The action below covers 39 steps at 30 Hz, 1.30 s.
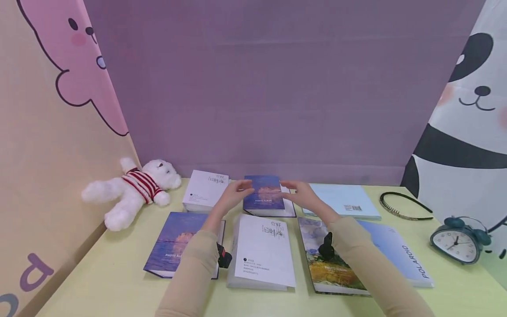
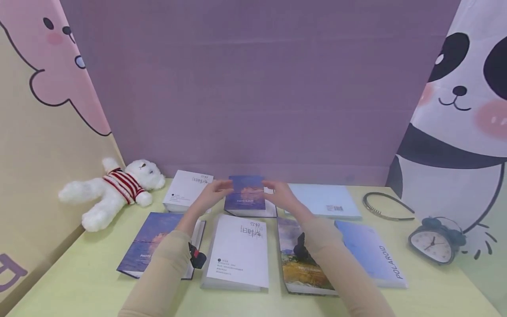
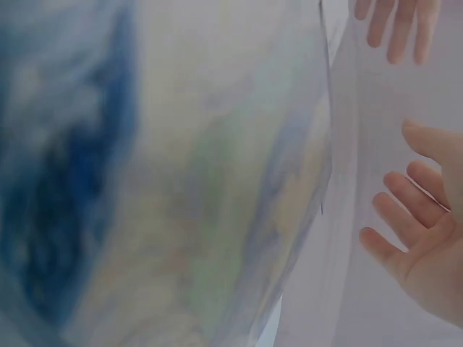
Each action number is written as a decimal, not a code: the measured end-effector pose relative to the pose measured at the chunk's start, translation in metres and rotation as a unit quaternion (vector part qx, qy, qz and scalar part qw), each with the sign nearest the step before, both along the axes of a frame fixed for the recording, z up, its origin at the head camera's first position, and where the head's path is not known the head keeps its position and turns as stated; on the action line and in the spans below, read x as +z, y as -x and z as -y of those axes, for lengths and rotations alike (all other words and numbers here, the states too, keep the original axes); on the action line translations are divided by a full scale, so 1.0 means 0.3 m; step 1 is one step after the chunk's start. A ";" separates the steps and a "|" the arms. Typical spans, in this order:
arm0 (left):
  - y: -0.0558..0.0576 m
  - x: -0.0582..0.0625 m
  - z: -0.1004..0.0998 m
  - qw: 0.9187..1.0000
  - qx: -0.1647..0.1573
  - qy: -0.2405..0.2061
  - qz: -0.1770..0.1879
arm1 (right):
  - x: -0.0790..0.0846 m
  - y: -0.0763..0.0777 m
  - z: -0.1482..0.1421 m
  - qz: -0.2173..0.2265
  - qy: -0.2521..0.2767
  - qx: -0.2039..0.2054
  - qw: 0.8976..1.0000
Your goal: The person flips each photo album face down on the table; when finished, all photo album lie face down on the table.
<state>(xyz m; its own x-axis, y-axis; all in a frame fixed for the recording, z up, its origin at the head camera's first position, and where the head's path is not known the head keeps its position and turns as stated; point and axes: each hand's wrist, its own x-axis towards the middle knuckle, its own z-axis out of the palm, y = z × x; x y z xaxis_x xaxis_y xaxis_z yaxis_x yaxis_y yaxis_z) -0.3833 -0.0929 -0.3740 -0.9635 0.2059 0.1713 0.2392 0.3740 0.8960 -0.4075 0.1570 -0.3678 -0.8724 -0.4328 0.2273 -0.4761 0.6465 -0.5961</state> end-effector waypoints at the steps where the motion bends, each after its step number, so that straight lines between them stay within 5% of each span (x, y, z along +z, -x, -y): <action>1: 0.003 -0.013 0.006 1.000 0.002 -0.001 0.003 | -0.003 0.000 0.004 0.003 -0.009 0.006 1.000; 8: 0.012 -0.107 0.036 0.999 0.005 0.016 0.042 | -0.038 -0.003 0.021 0.021 -0.064 0.031 0.997; 14: 0.007 -0.144 0.036 0.997 0.004 -0.004 0.073 | -0.059 -0.009 0.024 0.041 -0.105 0.046 0.993; 20: 0.017 -0.154 0.028 0.994 0.000 -0.039 0.103 | -0.062 -0.003 0.017 0.048 -0.135 0.060 0.988; 32: 0.017 -0.159 0.028 0.990 0.000 0.091 0.107 | -0.049 -0.017 0.034 0.099 -0.177 0.069 0.977; 39: 0.028 -0.146 0.029 0.989 -0.027 0.050 0.137 | -0.029 -0.025 0.028 0.102 -0.206 0.024 0.973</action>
